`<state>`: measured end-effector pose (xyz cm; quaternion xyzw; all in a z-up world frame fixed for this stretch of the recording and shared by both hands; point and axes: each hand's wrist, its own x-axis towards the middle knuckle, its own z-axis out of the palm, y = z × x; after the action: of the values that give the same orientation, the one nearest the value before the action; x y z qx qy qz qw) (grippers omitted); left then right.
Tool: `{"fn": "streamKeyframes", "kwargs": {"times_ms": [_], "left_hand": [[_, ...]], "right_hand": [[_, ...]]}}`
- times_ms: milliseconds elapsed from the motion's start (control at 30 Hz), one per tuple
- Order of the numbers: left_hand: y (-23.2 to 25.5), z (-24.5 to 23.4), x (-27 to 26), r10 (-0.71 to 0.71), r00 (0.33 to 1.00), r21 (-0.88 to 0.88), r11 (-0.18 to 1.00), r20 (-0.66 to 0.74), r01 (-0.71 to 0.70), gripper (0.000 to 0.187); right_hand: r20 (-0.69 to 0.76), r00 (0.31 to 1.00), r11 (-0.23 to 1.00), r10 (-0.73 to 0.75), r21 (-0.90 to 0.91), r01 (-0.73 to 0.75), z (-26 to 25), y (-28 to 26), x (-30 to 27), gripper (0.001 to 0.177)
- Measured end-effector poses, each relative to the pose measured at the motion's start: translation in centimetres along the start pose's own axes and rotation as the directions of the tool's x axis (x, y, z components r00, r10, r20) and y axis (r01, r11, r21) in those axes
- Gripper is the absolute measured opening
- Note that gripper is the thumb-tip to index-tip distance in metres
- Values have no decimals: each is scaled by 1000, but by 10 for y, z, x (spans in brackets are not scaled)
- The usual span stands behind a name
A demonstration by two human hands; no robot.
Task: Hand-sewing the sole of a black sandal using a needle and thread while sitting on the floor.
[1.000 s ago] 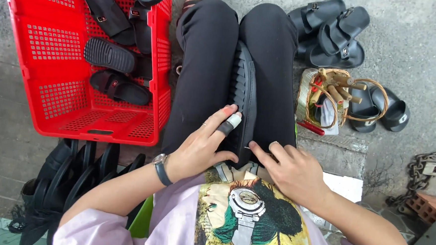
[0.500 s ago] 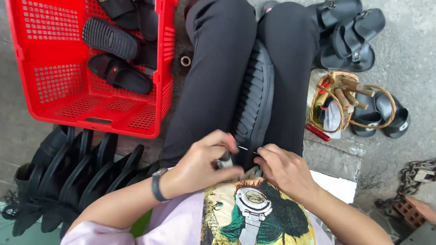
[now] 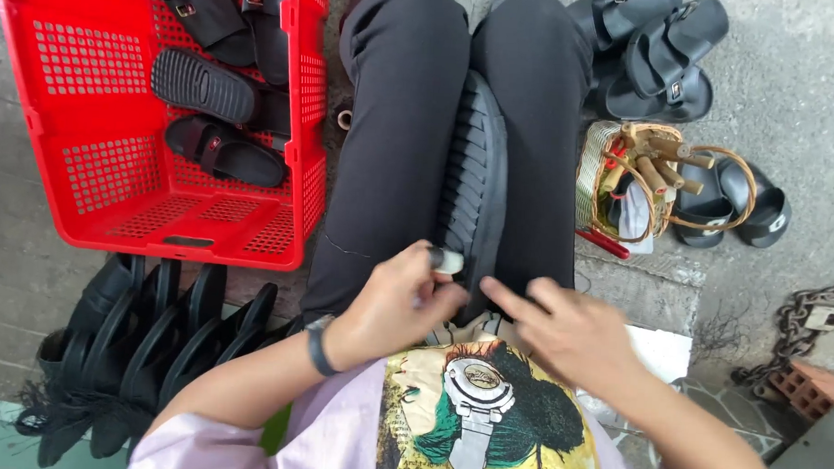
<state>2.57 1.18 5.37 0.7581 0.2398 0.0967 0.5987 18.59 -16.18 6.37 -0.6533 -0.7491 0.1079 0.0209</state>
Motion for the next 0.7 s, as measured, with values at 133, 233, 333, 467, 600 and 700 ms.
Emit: {"fn": "streamKeyframes", "kwargs": {"times_ms": [133, 233, 333, 467, 600, 700], "left_hand": [[-4, 10, -3, 280, 945, 350, 879, 169, -323, 30], [-12, 12, 1, 469, 838, 290, 791, 278, -539, 11], [-23, 15, -4, 628, 748, 297, 688, 216, -663, 29], [-23, 4, -8, 669, 699, 253, 652, 254, -715, 26], [-29, -2, -12, 623, 743, 230, 707, 244, -669, 29], [-26, -5, -10, 437, 876, 417, 771, 204, -481, 36]], "right_hand": [[125, 942, 947, 313, -119, -299, -17, 16, -28, 51], [144, 978, 927, 148, 323, -188, -2, 5, -28, 40], [2, 962, 861, 271, 447, -243, 15, -4, -22, 18], [-5, 949, 656, 315, 723, -214, 38, -4, -41, 22], [-331, 598, 683, 730, 380, -623, -5, 50, -82, 23], [-30, 714, 684, 699, -263, -681, 3, 54, -94, 20]]}}
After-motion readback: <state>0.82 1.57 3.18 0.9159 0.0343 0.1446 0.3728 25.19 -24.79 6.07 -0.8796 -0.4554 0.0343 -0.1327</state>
